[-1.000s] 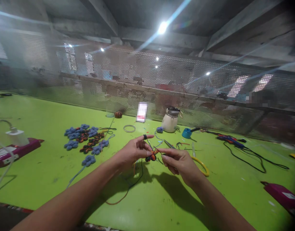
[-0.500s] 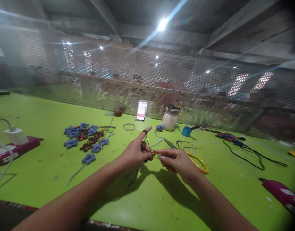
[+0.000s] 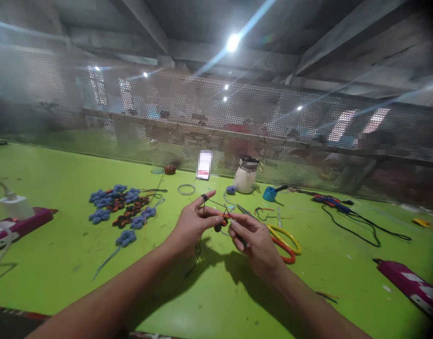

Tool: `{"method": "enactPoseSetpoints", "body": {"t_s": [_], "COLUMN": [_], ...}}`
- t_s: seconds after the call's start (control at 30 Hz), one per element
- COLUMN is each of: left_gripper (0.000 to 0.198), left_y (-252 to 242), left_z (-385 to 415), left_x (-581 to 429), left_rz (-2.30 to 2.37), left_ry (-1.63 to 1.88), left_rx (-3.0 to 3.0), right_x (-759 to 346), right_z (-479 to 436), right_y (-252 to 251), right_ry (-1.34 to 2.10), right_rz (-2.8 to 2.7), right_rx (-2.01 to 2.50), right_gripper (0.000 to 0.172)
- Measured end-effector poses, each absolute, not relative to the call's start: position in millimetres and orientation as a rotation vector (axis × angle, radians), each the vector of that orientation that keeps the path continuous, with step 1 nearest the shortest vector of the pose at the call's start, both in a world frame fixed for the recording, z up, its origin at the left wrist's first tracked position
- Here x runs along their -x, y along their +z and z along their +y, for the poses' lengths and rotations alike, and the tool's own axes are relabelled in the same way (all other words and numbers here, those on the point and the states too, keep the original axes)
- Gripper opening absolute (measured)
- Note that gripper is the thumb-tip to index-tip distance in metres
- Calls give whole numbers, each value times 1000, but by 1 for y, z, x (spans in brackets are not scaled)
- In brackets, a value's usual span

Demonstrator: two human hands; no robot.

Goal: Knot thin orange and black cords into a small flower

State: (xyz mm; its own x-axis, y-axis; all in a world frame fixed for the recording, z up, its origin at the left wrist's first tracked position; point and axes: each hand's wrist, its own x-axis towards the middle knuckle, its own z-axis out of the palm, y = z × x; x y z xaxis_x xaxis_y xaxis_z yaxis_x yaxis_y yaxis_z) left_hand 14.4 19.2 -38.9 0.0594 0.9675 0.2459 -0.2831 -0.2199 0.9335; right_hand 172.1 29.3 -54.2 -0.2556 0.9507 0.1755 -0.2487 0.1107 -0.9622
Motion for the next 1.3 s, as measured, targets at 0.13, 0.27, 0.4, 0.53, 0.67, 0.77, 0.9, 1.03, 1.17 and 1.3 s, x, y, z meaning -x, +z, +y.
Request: {"method": "enactPoseSetpoints", "body": {"t_s": [0.13, 0.27, 0.4, 0.53, 0.67, 0.77, 0.9, 1.03, 1.17, 1.3], "left_gripper": [73, 75, 74, 75, 76, 75, 75, 72, 71, 67], "left_y": [-35, -30, -26, -24, -23, -23, -22, -20, -21, -23], "left_z": [20, 17, 15, 13, 10, 9, 9, 10, 11, 14], "left_x": [-7, -3, -2, -3, -3, -4, -3, -2, -1, -1], "left_rz": [689, 684, 674, 724, 759, 772, 774, 774, 764, 760], "left_ry": [1350, 1307, 1302, 1325, 1357, 1371, 1369, 1350, 1349, 1344], "left_rx": [-1058, -1027, -1031, -1092, -1161, -1194, -1217, -1197, -1174, -1168], "right_x": [-183, -195, -203, -207, -210, -212, -214, -215, -215, -215], "right_z": [33, 37, 36, 37, 36, 36, 36, 37, 39, 39], "right_y": [-48, -41, -35, -29, -26, -24, -21, -21, -22, -23], "right_ry": [1287, 1078, 782, 562, 456, 439, 425, 424, 436, 495], "right_rz": [-1480, -1688, -1855, -2000, -2077, -2107, -2140, -2144, -2141, -2137], "right_rx": [725, 749, 826, 791, 725, 710, 685, 628, 595, 603], "right_gripper": [28, 27, 22, 19, 18, 18, 18, 19, 19, 18]}}
